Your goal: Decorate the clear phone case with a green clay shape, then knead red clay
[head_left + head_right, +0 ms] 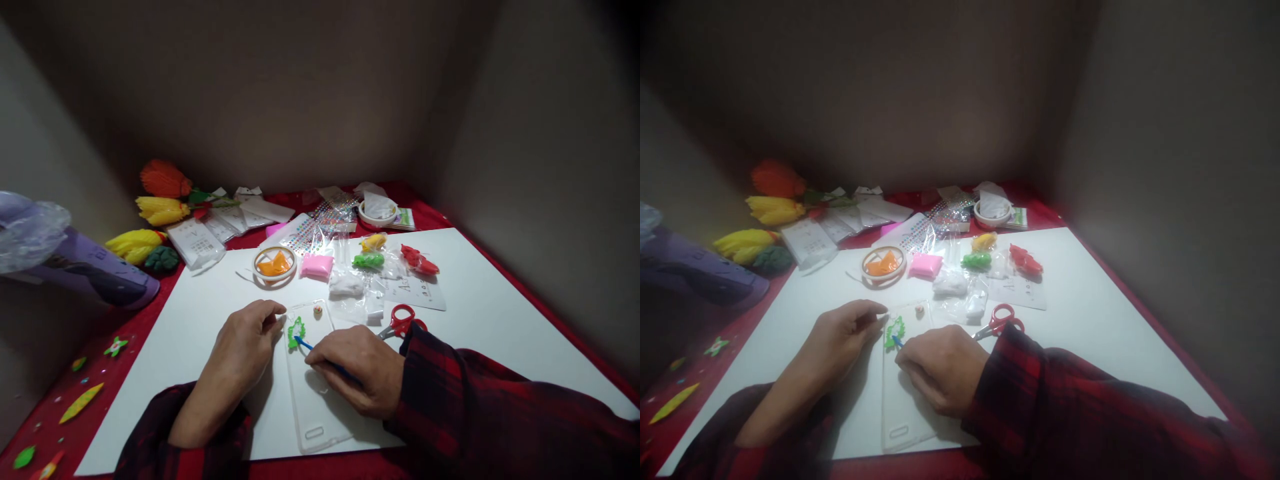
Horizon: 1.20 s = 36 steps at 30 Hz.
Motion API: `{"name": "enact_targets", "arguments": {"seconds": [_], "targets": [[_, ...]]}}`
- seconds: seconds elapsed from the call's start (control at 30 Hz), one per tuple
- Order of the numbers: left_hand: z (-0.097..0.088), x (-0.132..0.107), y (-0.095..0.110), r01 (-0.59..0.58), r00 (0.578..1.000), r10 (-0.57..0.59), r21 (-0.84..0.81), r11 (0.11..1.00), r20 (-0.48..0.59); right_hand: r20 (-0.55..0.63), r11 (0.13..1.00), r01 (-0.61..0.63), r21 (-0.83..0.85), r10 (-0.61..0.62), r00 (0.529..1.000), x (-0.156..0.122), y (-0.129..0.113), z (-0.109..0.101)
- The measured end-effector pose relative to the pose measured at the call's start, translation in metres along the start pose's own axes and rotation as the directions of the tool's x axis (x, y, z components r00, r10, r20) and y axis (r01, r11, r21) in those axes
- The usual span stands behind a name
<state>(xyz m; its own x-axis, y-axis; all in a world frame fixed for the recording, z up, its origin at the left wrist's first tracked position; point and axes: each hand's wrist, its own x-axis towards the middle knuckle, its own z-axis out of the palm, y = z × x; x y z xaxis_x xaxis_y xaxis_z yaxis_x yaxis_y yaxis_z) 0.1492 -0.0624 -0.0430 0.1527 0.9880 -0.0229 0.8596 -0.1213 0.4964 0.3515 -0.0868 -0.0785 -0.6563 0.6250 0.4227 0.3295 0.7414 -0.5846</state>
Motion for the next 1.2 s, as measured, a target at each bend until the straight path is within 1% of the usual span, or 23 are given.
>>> {"name": "enact_targets", "arguments": {"seconds": [0.3, 0.63, 0.73, 0.87, 1.2], "targets": [[0.0015, 0.0013, -0.0019, -0.003, 1.000, 0.003, -0.002, 1.000, -0.009, -0.103, 0.999, 0.025, 0.038, -0.021, 0.994, -0.0017, -0.0017, -0.0019], [0.0003, -0.0003, -0.0023, 0.010, 1.000, -0.010, -0.005, 1.000, -0.001, -0.040, 0.998, 0.033, 0.050, -0.031, 0.999, 0.0006, -0.0003, 0.0001], [0.0004, 0.0003, -0.0015, 0.018, 1.000, -0.018, 0.001, 1.000, 0.001, -0.034, 0.999, 0.017, 0.041, -0.015, 0.999, 0.0002, 0.0005, 0.0008], [0.0010, 0.0009, -0.0017, 0.013, 1.000, -0.013, -0.014, 1.000, 0.002, -0.036, 0.999, -0.010, 0.035, 0.012, 0.999, -0.0001, 0.0000, 0.0004], [0.0019, 0.0001, -0.0037, -0.002, 1.000, 0.001, -0.027, 1.000, -0.008, -0.074, 0.999, -0.003, 0.053, 0.007, 0.997, -0.0009, -0.0018, -0.0014]]}}
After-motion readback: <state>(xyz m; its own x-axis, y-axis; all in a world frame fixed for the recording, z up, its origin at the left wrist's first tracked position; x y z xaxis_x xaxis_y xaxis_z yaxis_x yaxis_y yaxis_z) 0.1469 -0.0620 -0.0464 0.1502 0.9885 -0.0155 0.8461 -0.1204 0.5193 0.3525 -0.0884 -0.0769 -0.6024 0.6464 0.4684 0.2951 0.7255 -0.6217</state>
